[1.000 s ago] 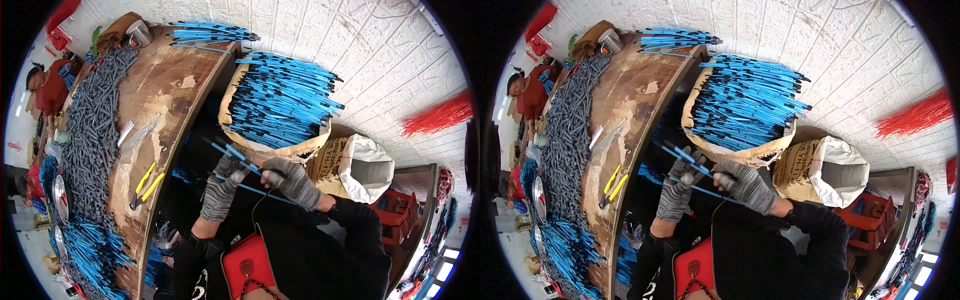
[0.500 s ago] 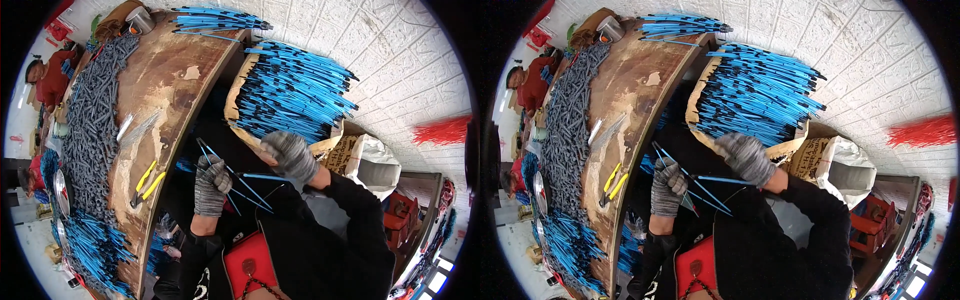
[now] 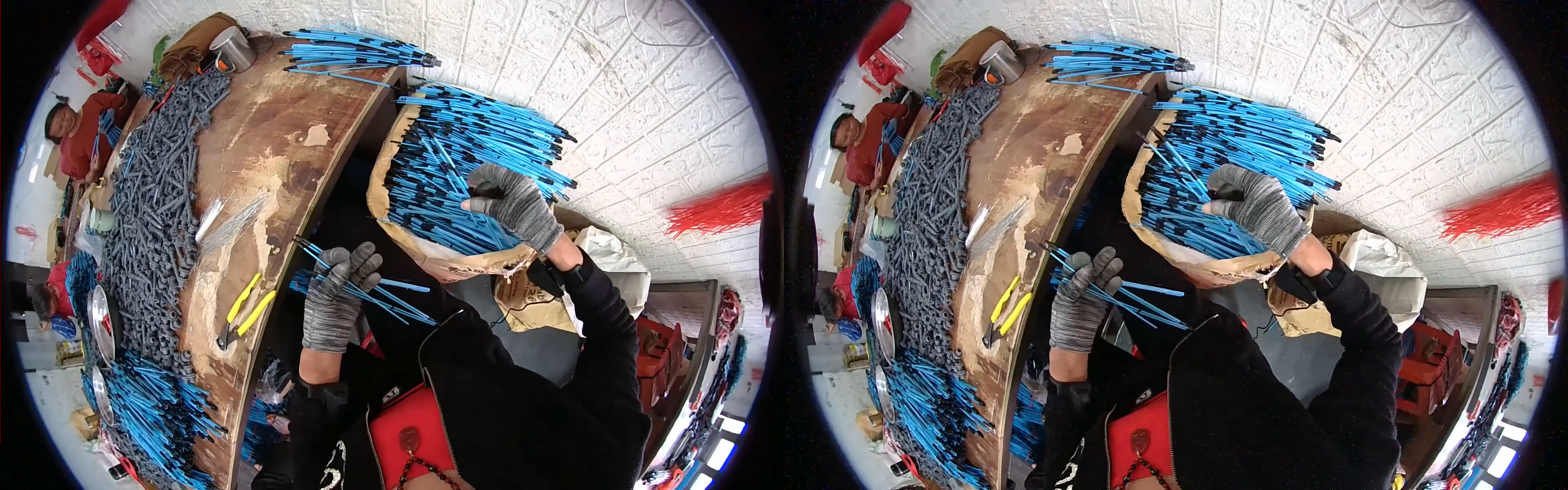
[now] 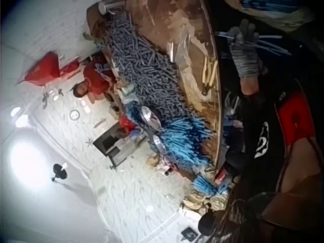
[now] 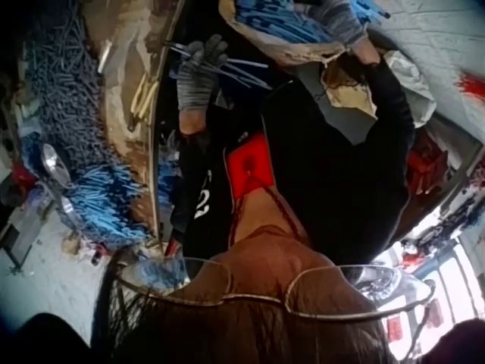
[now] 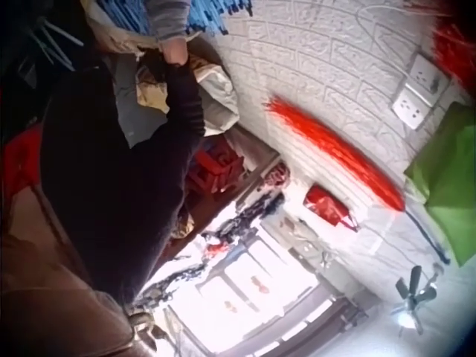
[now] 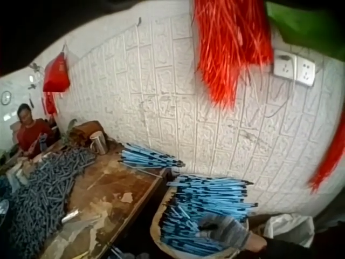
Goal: The person gathers blue rods, aligns them into a black plastic holder, and inserts a metal wire through the assembly. They then trim the wire using yellow-handled pliers and place the completed unit into a large bag.
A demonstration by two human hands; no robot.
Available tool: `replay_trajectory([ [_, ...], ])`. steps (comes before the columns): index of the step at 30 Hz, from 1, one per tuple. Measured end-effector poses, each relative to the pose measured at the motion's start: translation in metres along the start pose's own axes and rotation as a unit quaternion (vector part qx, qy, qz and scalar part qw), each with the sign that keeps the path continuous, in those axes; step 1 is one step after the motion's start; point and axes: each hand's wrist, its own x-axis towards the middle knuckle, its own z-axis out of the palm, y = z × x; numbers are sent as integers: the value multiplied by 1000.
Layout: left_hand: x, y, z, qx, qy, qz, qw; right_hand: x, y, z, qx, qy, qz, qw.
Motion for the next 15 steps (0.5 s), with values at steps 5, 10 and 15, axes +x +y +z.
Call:
replay_trajectory([
  [5,0,-25,48,77,-15,114,990,-38,-42,22,-20,-36,-190,981],
  [10,-28,-18,35,255,3,118,960,-69,-65,50,-97,-30,-254,962],
  [15,-34,-9,40,192,80,170,963,-72,-63,81,50,-63,-148,986],
])
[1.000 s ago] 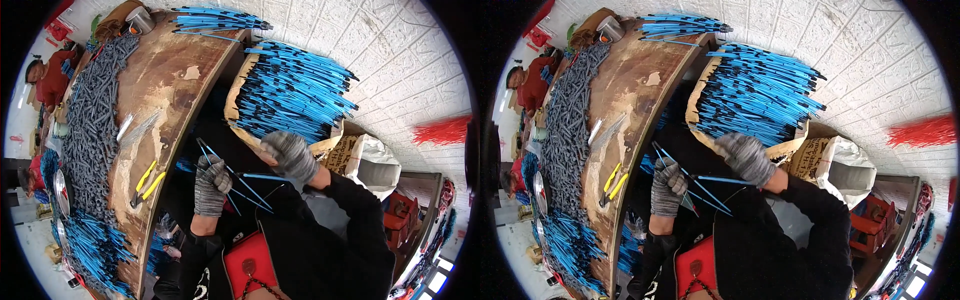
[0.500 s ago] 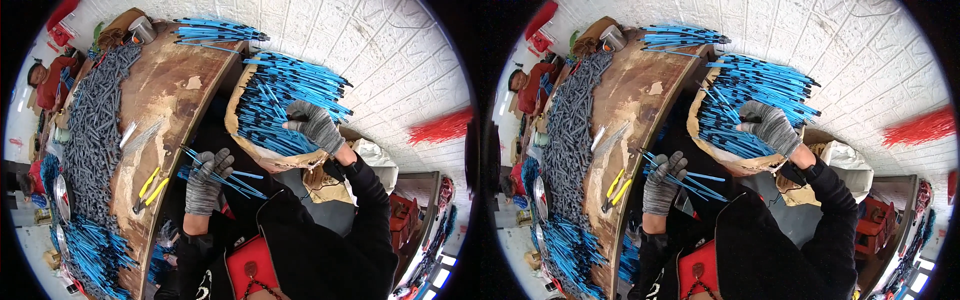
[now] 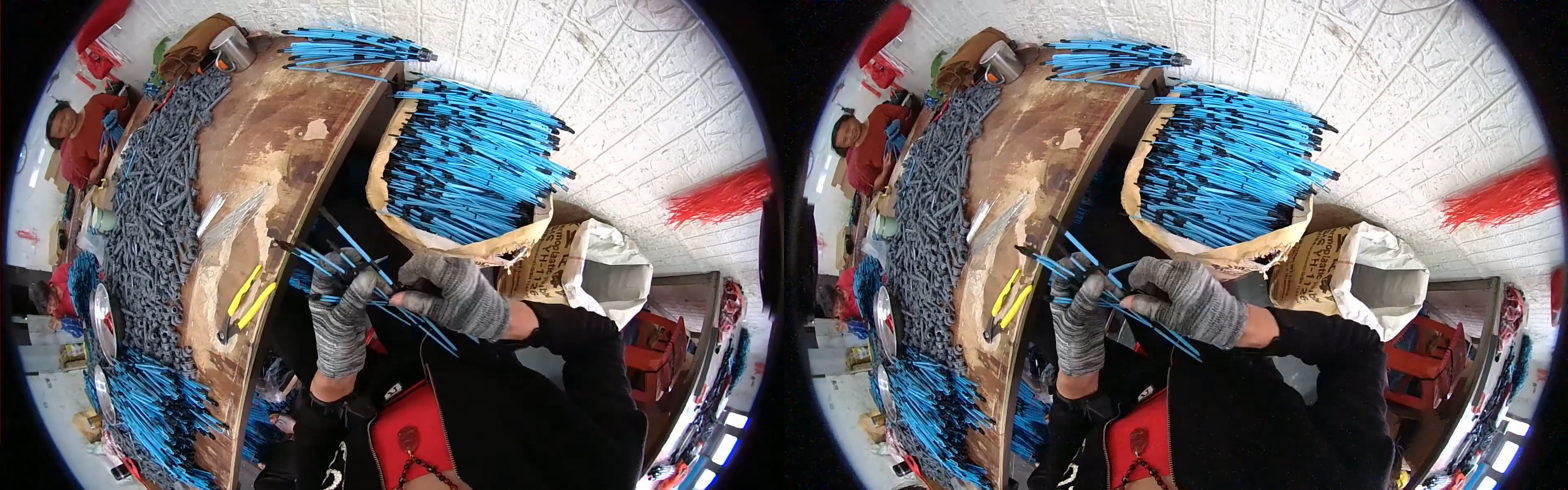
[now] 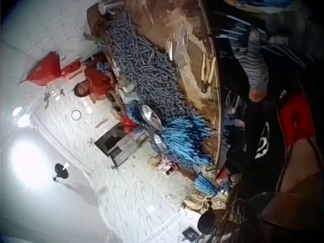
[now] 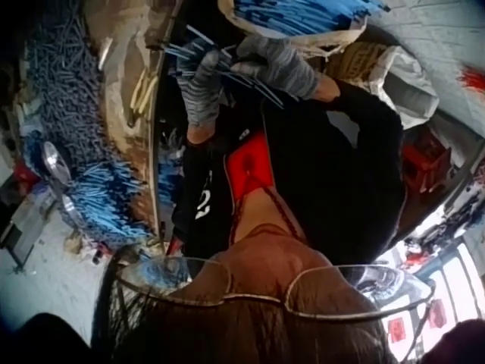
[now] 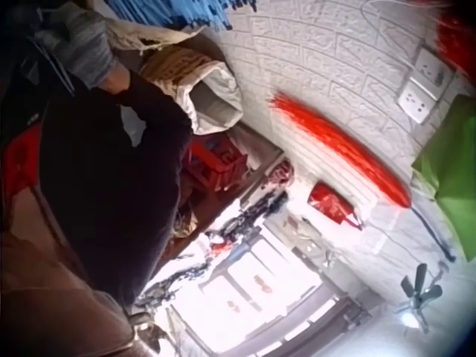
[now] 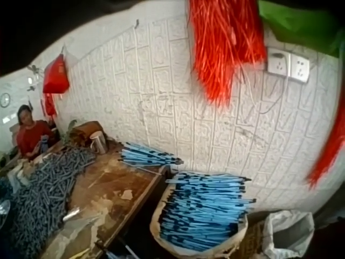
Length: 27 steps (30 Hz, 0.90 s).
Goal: The person gathers blue rods, aligns them into a black plastic holder, and inserts a metal wire through the assembly. They then trim the wire using yellow-handled pliers and place the completed unit into a large bag.
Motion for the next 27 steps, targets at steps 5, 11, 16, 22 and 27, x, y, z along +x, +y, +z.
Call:
replay_trajectory([
  [5,-1,2,-18,-62,-85,-68,992,5,32,12,108,-91,-21,990],
  [11,0,31,-16,-36,-79,-112,990,11,37,8,178,-176,-70,966],
  [16,-13,61,-45,7,-247,-143,958,25,100,-33,-217,-9,-140,966],
  [22,11,65,-38,113,-300,-304,897,37,143,-63,-449,-45,37,891],
  [27,21,36,-26,-8,-234,-215,948,57,59,-100,-87,11,56,995],
])
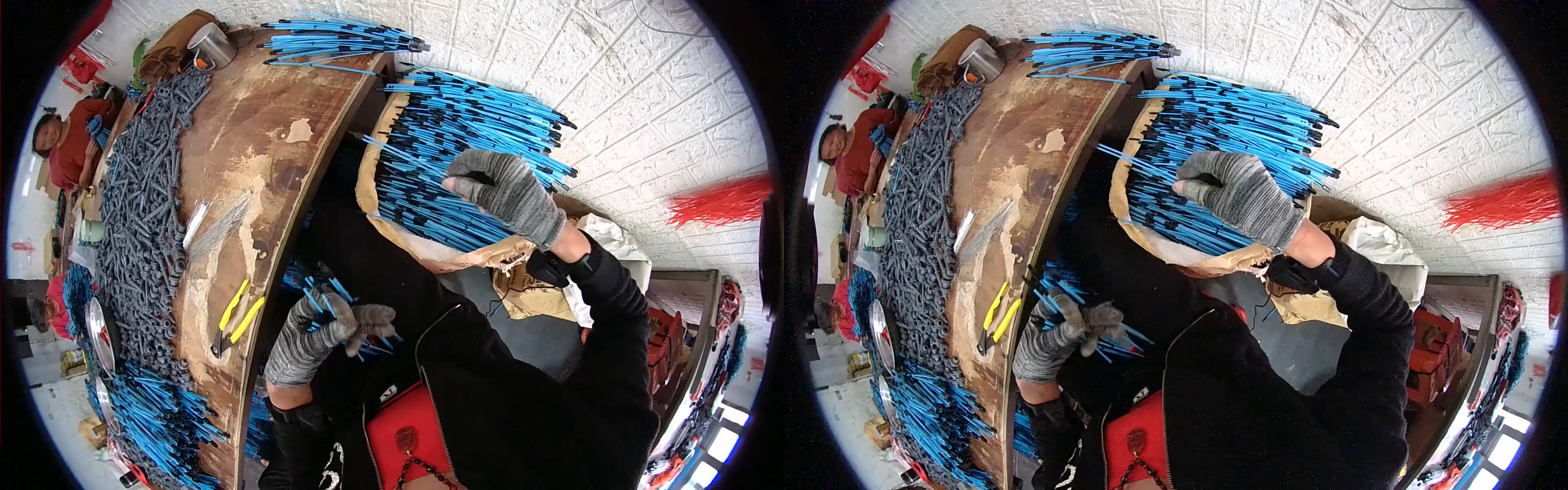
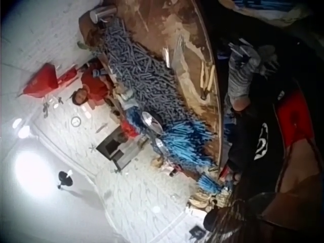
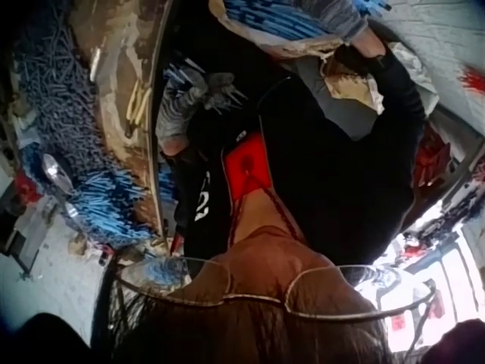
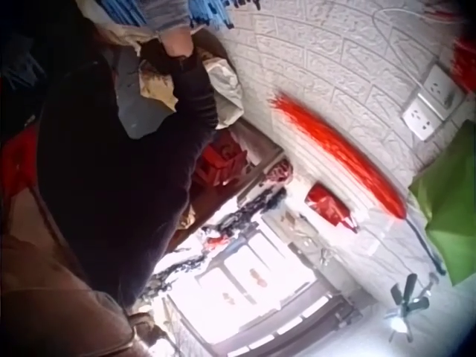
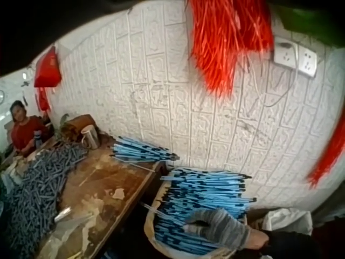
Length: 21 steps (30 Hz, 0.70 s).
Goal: The person gathers blue rods, aligns them into a black plastic holder, and inserts a metal wire through the assembly. They then trim the wire using yellow-handled pliers and place the completed unit into a large bag.
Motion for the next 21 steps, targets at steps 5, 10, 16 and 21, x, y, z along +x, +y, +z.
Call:
replay_trajectory([
  [5,24,-30,-11,-88,128,49,987,-21,-22,27,-13,18,43,999],
  [10,28,-40,-14,-114,185,61,974,-54,51,62,-329,69,-10,942],
  [16,42,-52,-18,-73,217,59,972,-47,78,76,-287,38,-51,956],
  [21,49,-59,-22,-73,214,46,973,-40,88,82,-340,86,-164,922],
])
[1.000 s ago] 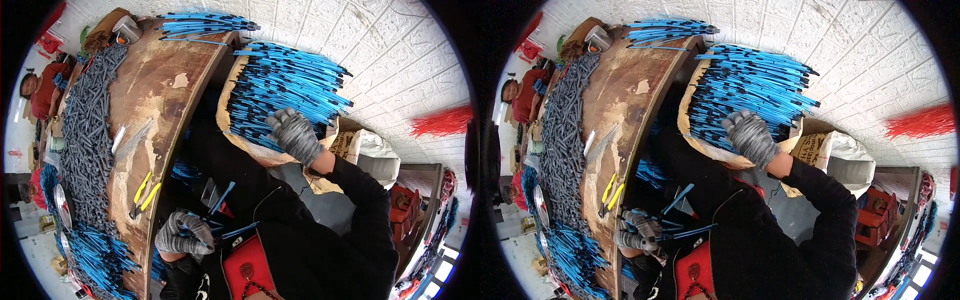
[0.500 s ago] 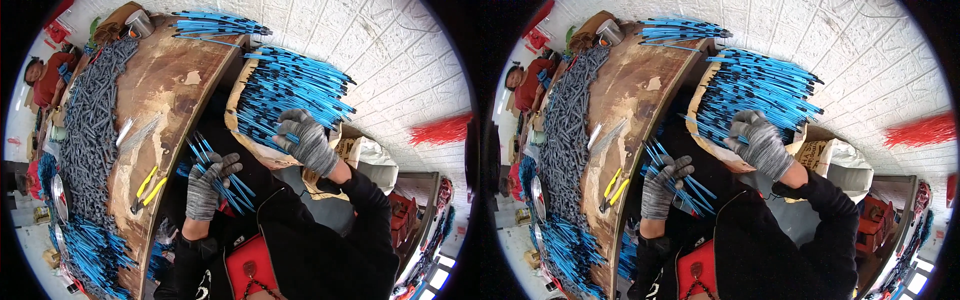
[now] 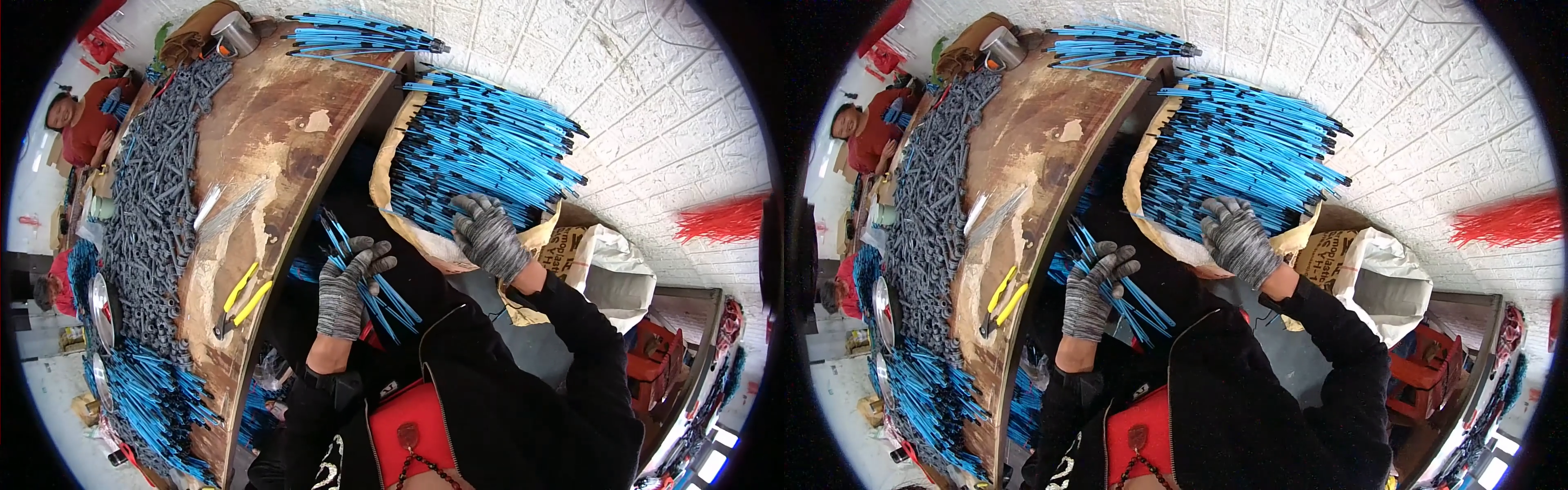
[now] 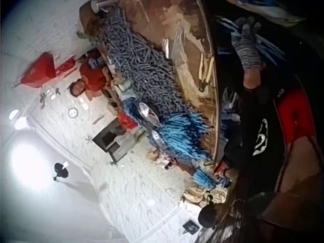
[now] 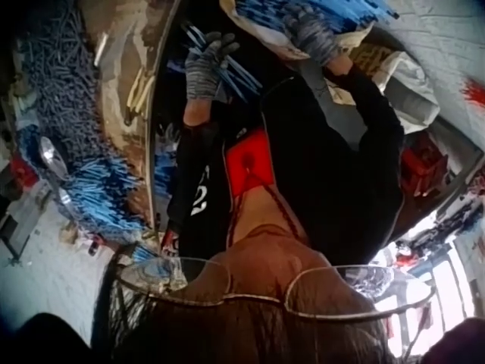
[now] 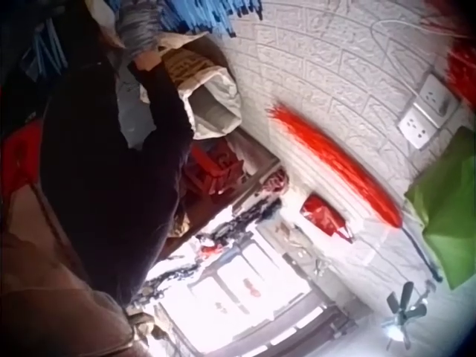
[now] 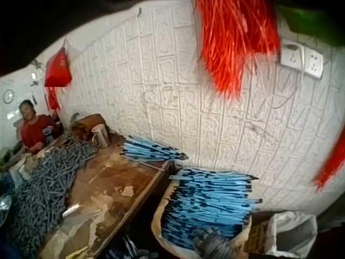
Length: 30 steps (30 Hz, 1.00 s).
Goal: The person gathers blue rods, aligns them into a black plastic holder, and inserts a metal wire through the assembly. They then trim the wire using yellow-handled pliers and place the completed unit into a large bag.
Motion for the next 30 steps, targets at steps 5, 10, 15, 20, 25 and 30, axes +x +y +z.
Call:
replay_trajectory([
  [5,3,-2,0,-13,0,-2,1000,13,25,4,-9,-48,77,996],
  [10,0,-1,2,-14,24,-4,1000,27,24,-16,30,-86,29,995],
  [15,-3,-8,23,12,28,48,998,41,-17,-63,93,27,66,993],
  [20,-11,-1,42,77,52,83,992,24,-88,-53,177,-43,142,973],
  [25,-23,2,30,112,73,93,987,14,-99,-32,404,81,109,905],
  [30,-16,-9,13,-73,41,82,993,16,-100,-19,597,-44,229,767],
])
